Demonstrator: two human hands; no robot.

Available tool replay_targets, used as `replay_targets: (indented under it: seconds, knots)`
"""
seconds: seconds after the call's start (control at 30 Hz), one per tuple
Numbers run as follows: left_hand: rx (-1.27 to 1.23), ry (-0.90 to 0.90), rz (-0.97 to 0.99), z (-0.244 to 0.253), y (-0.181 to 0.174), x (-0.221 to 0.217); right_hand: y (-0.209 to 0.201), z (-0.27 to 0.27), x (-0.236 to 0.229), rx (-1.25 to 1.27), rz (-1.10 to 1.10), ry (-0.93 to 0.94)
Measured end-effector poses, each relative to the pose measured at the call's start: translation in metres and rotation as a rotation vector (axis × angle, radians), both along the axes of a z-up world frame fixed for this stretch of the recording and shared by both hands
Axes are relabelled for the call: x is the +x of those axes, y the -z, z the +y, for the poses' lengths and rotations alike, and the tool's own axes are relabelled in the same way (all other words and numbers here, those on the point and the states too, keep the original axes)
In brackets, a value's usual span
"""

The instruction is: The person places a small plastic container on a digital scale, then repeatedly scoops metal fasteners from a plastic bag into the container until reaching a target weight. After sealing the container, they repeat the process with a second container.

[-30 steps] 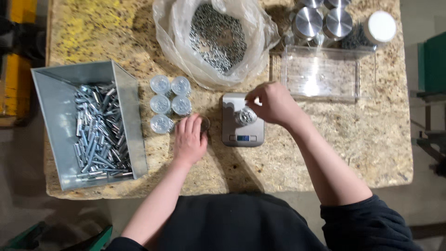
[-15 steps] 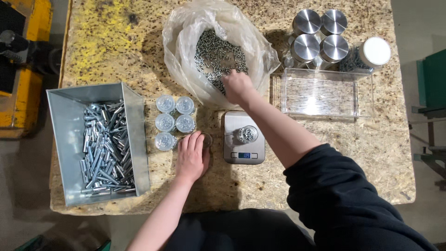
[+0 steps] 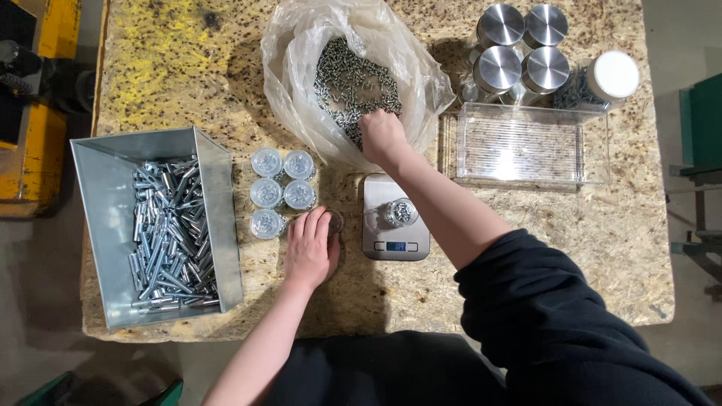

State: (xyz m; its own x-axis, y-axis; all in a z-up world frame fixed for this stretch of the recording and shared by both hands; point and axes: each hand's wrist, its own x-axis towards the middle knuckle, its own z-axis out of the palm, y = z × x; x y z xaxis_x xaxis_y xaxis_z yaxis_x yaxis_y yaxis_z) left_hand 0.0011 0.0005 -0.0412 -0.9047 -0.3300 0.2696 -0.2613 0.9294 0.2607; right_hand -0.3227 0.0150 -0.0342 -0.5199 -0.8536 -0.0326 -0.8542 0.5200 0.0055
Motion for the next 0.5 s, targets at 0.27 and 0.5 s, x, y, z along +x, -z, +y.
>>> replay_targets:
  seconds: [0.27,0.5]
  knots:
    - [0.006,-0.012,0.002,0.002,-0.007,-0.002,-0.024,0.009,-0.01,-0.042,-0.113,0.043]
    - [0.13,-0.002,-0.087,0.006,-0.038,-0.005,-0.14,0.012,0.008,-0.057,-0.538,0.31]
